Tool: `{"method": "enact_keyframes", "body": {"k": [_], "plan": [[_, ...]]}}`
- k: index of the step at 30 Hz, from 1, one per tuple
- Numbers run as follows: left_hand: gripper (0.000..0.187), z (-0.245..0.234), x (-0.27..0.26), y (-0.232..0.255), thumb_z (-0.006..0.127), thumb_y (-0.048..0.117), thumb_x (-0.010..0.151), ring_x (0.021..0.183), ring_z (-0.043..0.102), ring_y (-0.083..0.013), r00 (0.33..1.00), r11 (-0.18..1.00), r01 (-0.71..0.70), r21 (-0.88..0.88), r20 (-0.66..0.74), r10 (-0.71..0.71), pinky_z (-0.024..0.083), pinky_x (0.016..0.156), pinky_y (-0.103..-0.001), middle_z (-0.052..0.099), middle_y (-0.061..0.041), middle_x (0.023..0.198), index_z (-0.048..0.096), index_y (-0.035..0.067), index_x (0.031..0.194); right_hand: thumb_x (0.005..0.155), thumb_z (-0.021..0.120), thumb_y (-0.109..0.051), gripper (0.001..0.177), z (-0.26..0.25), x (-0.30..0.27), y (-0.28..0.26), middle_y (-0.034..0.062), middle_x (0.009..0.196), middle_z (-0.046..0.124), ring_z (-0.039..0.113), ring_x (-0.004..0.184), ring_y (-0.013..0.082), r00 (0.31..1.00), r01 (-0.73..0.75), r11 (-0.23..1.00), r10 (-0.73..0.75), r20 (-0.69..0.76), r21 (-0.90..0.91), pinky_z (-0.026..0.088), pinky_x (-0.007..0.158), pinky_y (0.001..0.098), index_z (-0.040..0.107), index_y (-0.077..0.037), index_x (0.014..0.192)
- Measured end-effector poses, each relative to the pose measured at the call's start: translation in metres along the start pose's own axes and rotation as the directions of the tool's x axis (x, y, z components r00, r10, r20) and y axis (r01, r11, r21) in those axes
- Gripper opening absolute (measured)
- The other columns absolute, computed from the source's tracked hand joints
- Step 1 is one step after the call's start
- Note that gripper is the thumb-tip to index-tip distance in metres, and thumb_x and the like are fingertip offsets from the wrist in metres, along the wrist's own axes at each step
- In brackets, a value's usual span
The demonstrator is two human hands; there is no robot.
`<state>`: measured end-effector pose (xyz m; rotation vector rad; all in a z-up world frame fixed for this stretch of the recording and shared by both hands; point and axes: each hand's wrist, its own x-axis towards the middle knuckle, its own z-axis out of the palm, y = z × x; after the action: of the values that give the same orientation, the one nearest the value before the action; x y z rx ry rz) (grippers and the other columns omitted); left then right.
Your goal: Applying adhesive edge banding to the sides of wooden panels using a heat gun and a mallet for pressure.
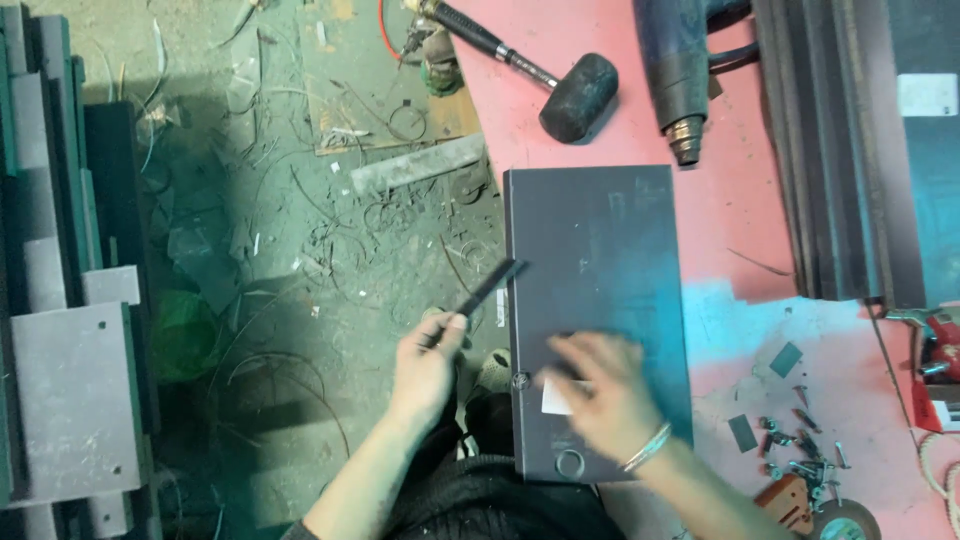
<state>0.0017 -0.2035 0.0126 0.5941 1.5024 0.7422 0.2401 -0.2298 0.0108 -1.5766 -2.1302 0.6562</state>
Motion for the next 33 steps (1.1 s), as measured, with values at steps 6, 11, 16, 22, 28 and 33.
{"method": "enact_keyframes", "body": {"k": [6, 11, 16, 22, 28, 33], "plan": [[0.017, 0.03, 0.014, 0.011, 0.063, 0.013, 0.1, 0.099, 0.067, -0.0225, 0.981, 0.924, 0.168, -0.343, 0.147, -0.124, 0.059, 0.084, -0.036, 0.069, -0.009, 0.105, 0.074, 0.001, 0.105, 0.094, 0.07, -0.027, 0.015, 0.027, -0.007, -0.022, -0.0003, 0.092, 0.068, 0.059, 0.085, 0.0214, 0.959, 0.252, 0.966, -0.258, -0.121, -0.062, 0.037, 0.083, 0.0403, 0.077, -0.014, 0.099], [0.013, 0.043, 0.022, 0.015, 0.061, 0.01, 0.102, 0.078, 0.064, -0.0244, 0.97, 0.899, 0.191, -0.395, 0.218, -0.111, 0.06, 0.071, -0.042, 0.067, -0.009, 0.086, 0.073, 0.003, 0.101, 0.097, 0.061, -0.017, 0.011, 0.024, -0.023, -0.032, 0.0037, 0.087, 0.068, 0.061, 0.084, 0.0244, 0.985, 0.158, 0.983, -0.151, -0.078, 0.097, 0.04, 0.082, 0.0403, 0.067, -0.009, 0.092], [0.011, 0.041, 0.045, 0.018, 0.068, 0.015, 0.098, 0.091, 0.067, -0.0181, 0.982, 0.963, 0.114, -0.245, 0.175, -0.072, 0.058, 0.087, -0.037, 0.075, -0.004, 0.098, 0.077, 0.01, 0.103, 0.097, 0.059, -0.01, 0.016, 0.01, -0.032, -0.056, 0.0002, 0.08, 0.066, 0.057, 0.069, 0.0219, 0.927, 0.346, 0.901, -0.372, 0.054, 0.262, 0.037, 0.073, 0.0385, 0.074, -0.015, 0.097], [0.021, -0.019, 0.009, 0.046, 0.052, 0.008, 0.104, 0.083, 0.063, -0.0204, 0.998, 0.988, 0.048, -0.148, 0.054, -0.04, 0.053, 0.074, -0.031, 0.071, -0.014, 0.103, 0.066, -0.003, 0.116, 0.1, 0.045, -0.06, 0.083, 0.0, -0.088, 0.007, 0.0121, 0.172, 0.015, 0.016, 0.156, 0.0277, 0.945, -0.018, 0.965, 0.103, 0.311, -0.262, 0.011, 0.125, 0.0488, 0.022, -0.01, 0.161], [0.02, -0.033, -0.006, 0.017, 0.058, 0.016, 0.104, 0.071, 0.062, -0.0193, 0.975, 0.992, -0.12, 0.043, 0.195, 0.109, 0.054, 0.071, -0.032, 0.067, -0.007, 0.082, 0.072, 0.004, 0.097, 0.095, 0.071, -0.018, 0.019, -0.02, -0.116, -0.029, 0.0137, 0.115, 0.078, 0.07, 0.119, 0.0365, 0.93, 0.301, 0.88, -0.356, 0.091, 0.369, 0.05, 0.109, 0.0529, 0.08, -0.004, 0.104], [0.027, -0.01, 0.008, 0.003, 0.06, 0.029, 0.102, 0.07, 0.055, -0.0181, 0.923, 0.826, -0.318, 0.467, 0.352, 0.156, 0.045, 0.065, -0.034, 0.062, -0.009, 0.074, 0.071, 0.005, 0.094, 0.091, 0.073, -0.024, 0.043, -0.019, -0.058, -0.006, 0.0145, 0.136, 0.068, 0.062, 0.129, 0.032, 0.987, 0.13, 0.985, -0.116, -0.112, 0.118, 0.049, 0.111, 0.045, 0.068, -0.006, 0.13]]}}
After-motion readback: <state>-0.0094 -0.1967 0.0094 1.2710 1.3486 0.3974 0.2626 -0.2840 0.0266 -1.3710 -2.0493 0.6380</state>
